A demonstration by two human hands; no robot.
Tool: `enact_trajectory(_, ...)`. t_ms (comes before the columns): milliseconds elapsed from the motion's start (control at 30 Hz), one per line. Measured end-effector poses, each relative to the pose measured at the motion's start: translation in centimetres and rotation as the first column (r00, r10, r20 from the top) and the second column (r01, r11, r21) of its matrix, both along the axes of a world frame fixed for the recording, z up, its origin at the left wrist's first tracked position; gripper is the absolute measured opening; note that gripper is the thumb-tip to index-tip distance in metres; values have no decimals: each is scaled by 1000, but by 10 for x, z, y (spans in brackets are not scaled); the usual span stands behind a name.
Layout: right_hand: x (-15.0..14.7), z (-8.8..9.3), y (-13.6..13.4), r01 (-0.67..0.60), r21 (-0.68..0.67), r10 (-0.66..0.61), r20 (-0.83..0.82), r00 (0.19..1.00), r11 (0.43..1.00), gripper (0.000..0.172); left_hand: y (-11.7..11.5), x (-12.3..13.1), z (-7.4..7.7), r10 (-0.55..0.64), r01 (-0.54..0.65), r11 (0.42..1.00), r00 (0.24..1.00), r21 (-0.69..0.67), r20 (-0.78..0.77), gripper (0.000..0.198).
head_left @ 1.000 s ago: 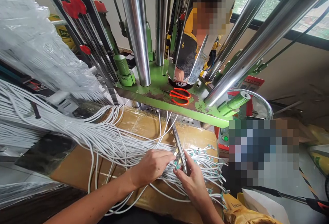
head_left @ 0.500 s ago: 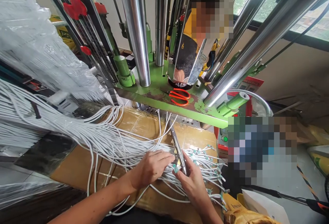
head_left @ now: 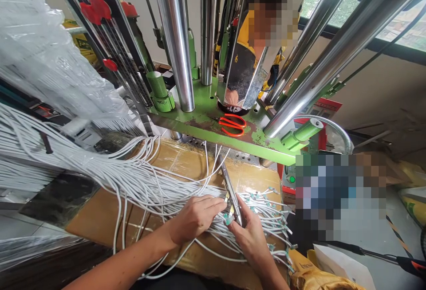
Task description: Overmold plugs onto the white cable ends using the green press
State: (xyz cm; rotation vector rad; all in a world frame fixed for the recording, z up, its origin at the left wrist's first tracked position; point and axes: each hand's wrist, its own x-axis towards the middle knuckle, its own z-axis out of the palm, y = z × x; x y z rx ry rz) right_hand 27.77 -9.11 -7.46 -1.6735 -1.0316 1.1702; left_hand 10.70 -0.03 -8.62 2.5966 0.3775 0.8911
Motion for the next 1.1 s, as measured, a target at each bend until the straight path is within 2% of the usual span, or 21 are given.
enact_trajectory(200,-1,3,-1,-26,1,26,40,999,1000,64,3,3,-8,20,-19,999,999,-40,32,35)
enact_trajectory(400,0,-1,-2,-27,75,23,51,998,997,57,1,3,-7,26,-26,1000,999,2,45,37)
enact_trajectory(533,0,-2,-2,-39,63,37,43,998,997,58,0,3,-10,27,-27,1000,999,5,28,38)
enact_trajectory(633,-1,-2,-1,-31,35,30,34,999,999,64,0,7,-10,51,-44,992,997,-117,57,36)
enact_trajectory(700,-1,-2,-1,-25,7,25,5,1000,1000,66,1,11,-4,128,-106,953,990,-285,61,28)
enact_trajectory(767,-1,-2,-1,-22,-13,21,-36,999,1000,67,1,14,7,244,-205,842,970,-499,14,15)
enact_trajectory(833,-1,-2,-1,-10,-19,9,-65,998,1000,68,2,15,19,313,-250,668,949,-701,-41,6)
enact_trajectory(867,-1,-1,-1,-7,-20,5,-70,998,1000,68,3,15,24,318,-219,564,947,-796,-35,8)
enact_trajectory(933,-1,0,-1,0,-26,-2,-73,997,1000,68,7,13,31,298,-55,328,953,-943,48,20)
enact_trajectory(1000,-1,1,0,1,-39,-3,-72,997,999,67,12,11,35,292,116,91,947,-989,138,31)
enact_trajectory(1033,-1,2,0,1,-44,-4,-74,997,999,67,14,10,36,297,160,10,942,-987,155,33)
enact_trajectory(1067,-1,2,0,3,-47,-7,-78,997,999,67,17,8,36,298,169,-35,943,-985,151,32)
enact_trajectory(1100,-1,3,0,6,-50,-10,-83,996,999,67,19,7,37,295,150,-45,947,-988,130,30)
